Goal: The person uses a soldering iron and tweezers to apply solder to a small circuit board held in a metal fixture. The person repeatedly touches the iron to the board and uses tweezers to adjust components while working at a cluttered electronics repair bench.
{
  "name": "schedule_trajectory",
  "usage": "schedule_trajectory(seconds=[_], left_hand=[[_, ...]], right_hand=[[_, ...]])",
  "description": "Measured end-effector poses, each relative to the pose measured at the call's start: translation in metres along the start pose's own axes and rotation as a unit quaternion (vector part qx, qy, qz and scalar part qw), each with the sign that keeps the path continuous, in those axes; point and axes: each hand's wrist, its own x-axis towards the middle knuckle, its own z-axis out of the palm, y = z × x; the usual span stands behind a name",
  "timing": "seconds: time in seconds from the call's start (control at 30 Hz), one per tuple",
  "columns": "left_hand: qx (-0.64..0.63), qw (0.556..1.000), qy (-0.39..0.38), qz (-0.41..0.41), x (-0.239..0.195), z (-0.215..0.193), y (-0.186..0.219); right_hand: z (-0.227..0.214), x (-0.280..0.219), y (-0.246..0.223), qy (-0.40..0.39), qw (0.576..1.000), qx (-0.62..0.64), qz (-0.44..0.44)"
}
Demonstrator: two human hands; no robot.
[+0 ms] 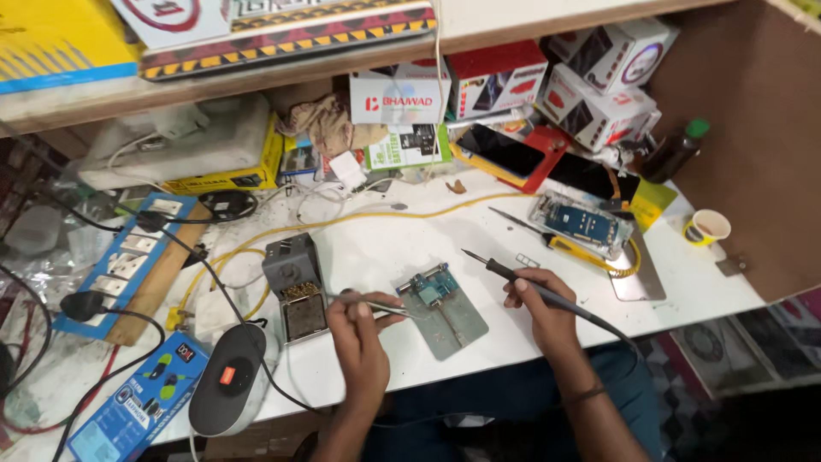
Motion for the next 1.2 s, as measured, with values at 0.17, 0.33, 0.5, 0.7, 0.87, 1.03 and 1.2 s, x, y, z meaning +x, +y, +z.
schedule_trajectory(seconds=[0.17, 0.33, 0.5, 0.7, 0.87, 1.03, 1.2], left_hand=[[-0.065, 0.997, 0.04, -0.028, 0.005, 0.023, -0.028], [0.046, 0.999, -0.017, 0.019, 0.002, 0.018, -0.048], [0.044, 0.998, 0.016, 0.051, 0.004, 0.014, -0.059], [0.114, 0.992, 0.046, 0.029, -0.002, 0.017, -0.061], [0.107, 0.993, 0.046, -0.001, 0.001, 0.019, -0.063], [0.112, 0.993, 0.042, -0.007, 0.001, 0.018, -0.061], [0.104, 0.994, 0.039, -0.009, 0.001, 0.018, -0.059]], right_hand=[[-0.002, 0.006, -0.016, -0.031, 0.996, -0.026, 0.08], [-0.012, 0.005, -0.015, -0.105, 0.988, -0.115, 0.004], [-0.009, 0.004, -0.01, -0.148, 0.984, -0.098, -0.004], [-0.006, 0.003, -0.02, -0.217, 0.967, -0.128, -0.037], [0.001, 0.008, -0.023, -0.219, 0.963, -0.151, -0.051], [0.002, 0.009, -0.029, -0.224, 0.948, -0.212, -0.074], [0.001, 0.004, -0.027, -0.202, 0.947, -0.249, -0.031]])
